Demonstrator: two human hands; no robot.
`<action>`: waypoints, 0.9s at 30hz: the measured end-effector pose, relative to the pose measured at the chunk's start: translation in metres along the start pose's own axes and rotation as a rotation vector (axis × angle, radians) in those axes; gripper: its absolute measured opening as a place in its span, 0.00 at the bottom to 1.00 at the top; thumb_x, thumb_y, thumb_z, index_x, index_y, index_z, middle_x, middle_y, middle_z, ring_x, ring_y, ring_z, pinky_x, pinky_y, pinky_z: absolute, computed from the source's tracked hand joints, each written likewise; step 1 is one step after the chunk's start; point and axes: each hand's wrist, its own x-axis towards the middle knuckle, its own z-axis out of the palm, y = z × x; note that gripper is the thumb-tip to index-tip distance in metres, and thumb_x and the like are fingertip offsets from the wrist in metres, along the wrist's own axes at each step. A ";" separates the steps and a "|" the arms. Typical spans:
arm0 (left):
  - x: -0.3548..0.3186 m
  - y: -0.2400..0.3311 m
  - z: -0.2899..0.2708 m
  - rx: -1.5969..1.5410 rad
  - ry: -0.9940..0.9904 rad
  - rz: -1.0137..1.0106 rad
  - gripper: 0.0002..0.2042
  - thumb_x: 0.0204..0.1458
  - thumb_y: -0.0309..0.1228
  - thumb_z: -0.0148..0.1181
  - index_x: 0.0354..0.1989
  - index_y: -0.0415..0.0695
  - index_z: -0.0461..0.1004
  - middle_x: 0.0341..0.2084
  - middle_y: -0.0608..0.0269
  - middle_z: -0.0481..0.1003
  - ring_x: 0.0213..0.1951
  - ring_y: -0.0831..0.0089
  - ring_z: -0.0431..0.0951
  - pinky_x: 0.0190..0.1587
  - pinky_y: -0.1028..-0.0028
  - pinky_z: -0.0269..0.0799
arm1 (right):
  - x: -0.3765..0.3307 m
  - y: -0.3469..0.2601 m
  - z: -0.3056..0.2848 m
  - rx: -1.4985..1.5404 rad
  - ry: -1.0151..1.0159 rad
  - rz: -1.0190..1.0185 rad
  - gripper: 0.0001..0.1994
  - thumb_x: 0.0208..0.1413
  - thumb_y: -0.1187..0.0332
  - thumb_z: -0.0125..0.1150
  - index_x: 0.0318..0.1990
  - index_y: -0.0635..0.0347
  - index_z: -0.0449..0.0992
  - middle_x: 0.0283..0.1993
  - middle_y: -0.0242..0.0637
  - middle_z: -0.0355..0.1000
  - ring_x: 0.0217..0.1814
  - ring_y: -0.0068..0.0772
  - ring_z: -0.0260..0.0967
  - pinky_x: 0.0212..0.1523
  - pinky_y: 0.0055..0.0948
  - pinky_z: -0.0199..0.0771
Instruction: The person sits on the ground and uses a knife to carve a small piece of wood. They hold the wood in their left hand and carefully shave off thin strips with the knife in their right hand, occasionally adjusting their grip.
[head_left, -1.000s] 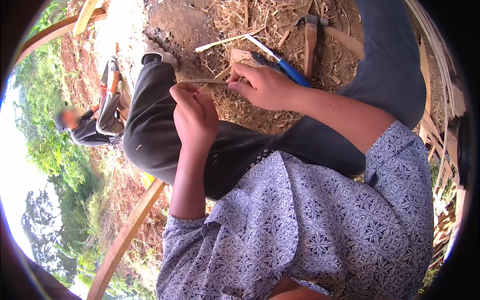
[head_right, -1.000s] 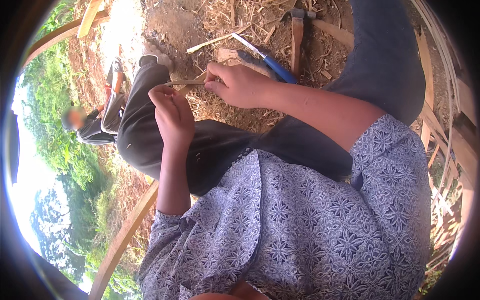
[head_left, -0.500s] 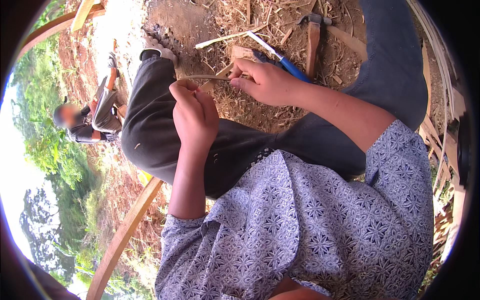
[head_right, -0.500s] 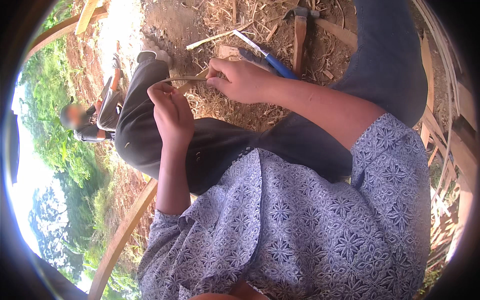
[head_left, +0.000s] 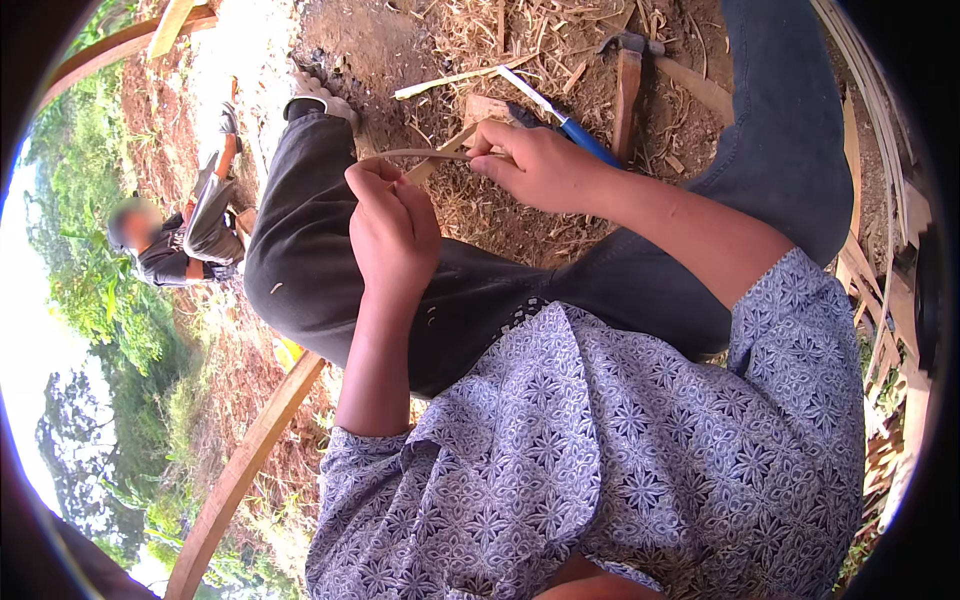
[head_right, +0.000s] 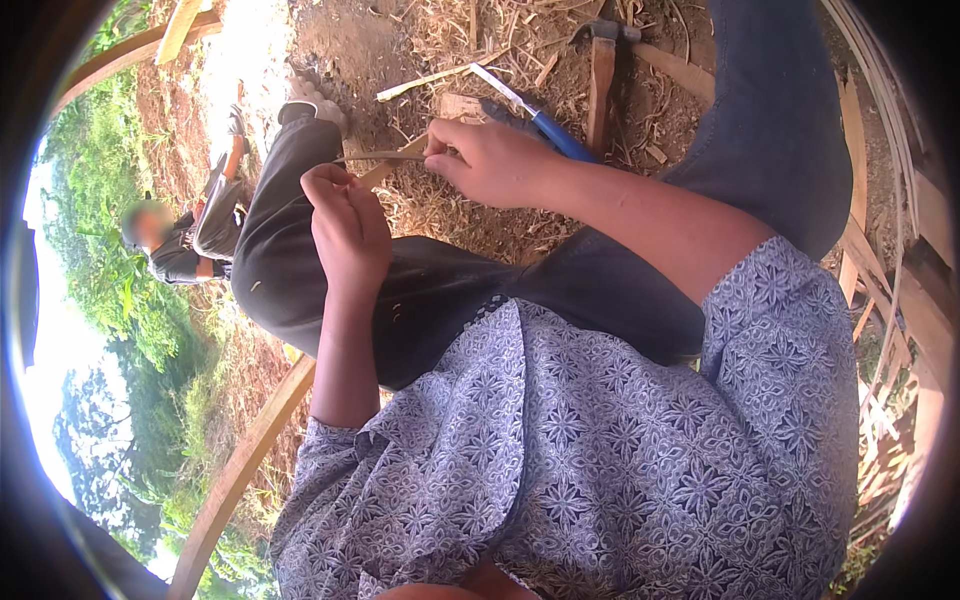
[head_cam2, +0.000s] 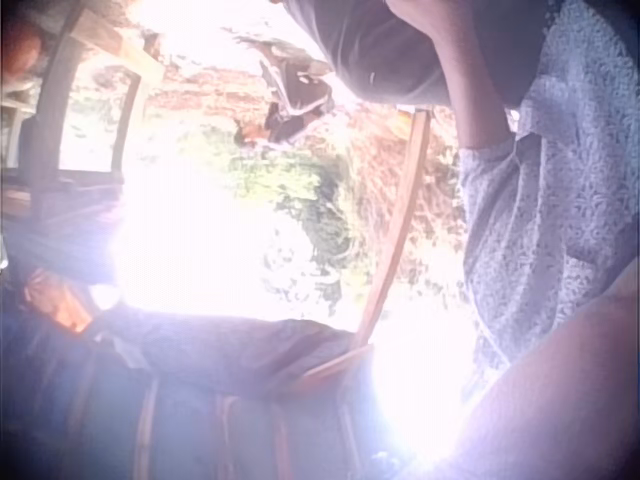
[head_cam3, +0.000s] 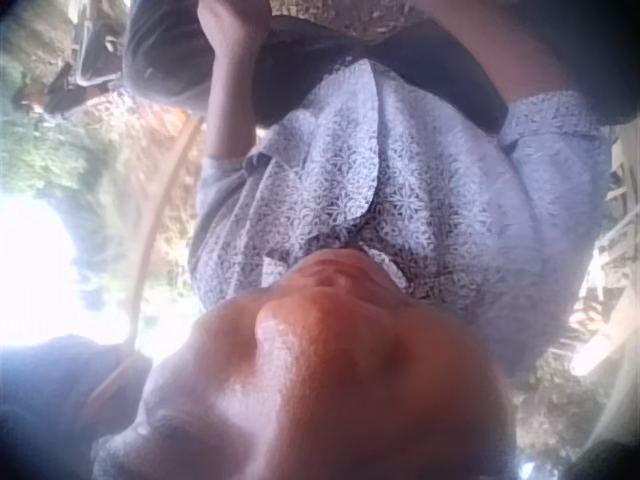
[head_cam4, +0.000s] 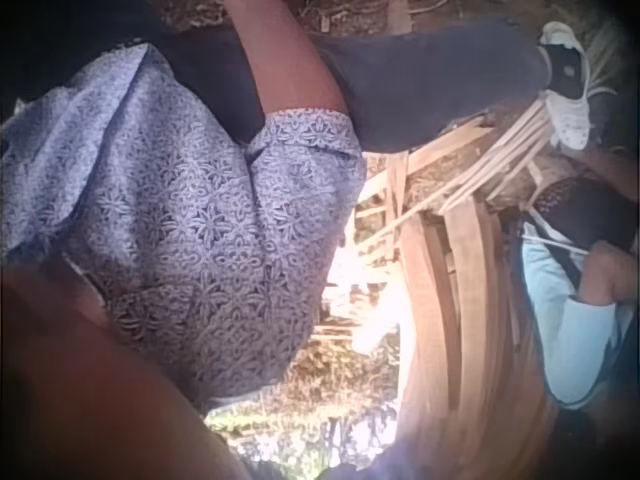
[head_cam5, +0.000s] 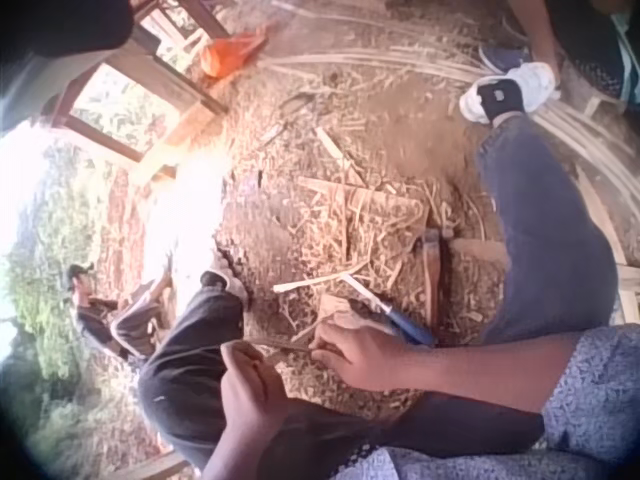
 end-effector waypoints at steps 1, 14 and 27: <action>-0.002 0.004 0.000 0.033 -0.017 -0.048 0.05 0.63 0.20 0.46 0.45 0.35 0.60 0.22 0.45 0.69 0.22 0.49 0.73 0.28 0.57 0.67 | 0.006 0.012 0.001 -0.015 0.018 0.044 0.15 0.70 0.55 0.53 0.51 0.56 0.74 0.30 0.39 0.78 0.33 0.39 0.78 0.37 0.42 0.74; 0.002 0.000 -0.005 -0.013 0.022 -0.011 0.05 0.63 0.20 0.47 0.45 0.35 0.61 0.20 0.51 0.68 0.20 0.56 0.71 0.26 0.61 0.65 | 0.007 0.047 0.007 0.217 0.020 0.223 0.15 0.71 0.54 0.55 0.54 0.55 0.72 0.27 0.35 0.70 0.26 0.29 0.68 0.32 0.35 0.68; 0.000 -0.006 0.000 0.051 0.037 0.051 0.07 0.62 0.21 0.51 0.45 0.35 0.61 0.23 0.47 0.72 0.22 0.48 0.76 0.25 0.56 0.70 | 0.008 0.030 0.007 -0.076 0.082 0.118 0.14 0.72 0.56 0.52 0.53 0.56 0.72 0.33 0.42 0.77 0.31 0.38 0.75 0.35 0.37 0.70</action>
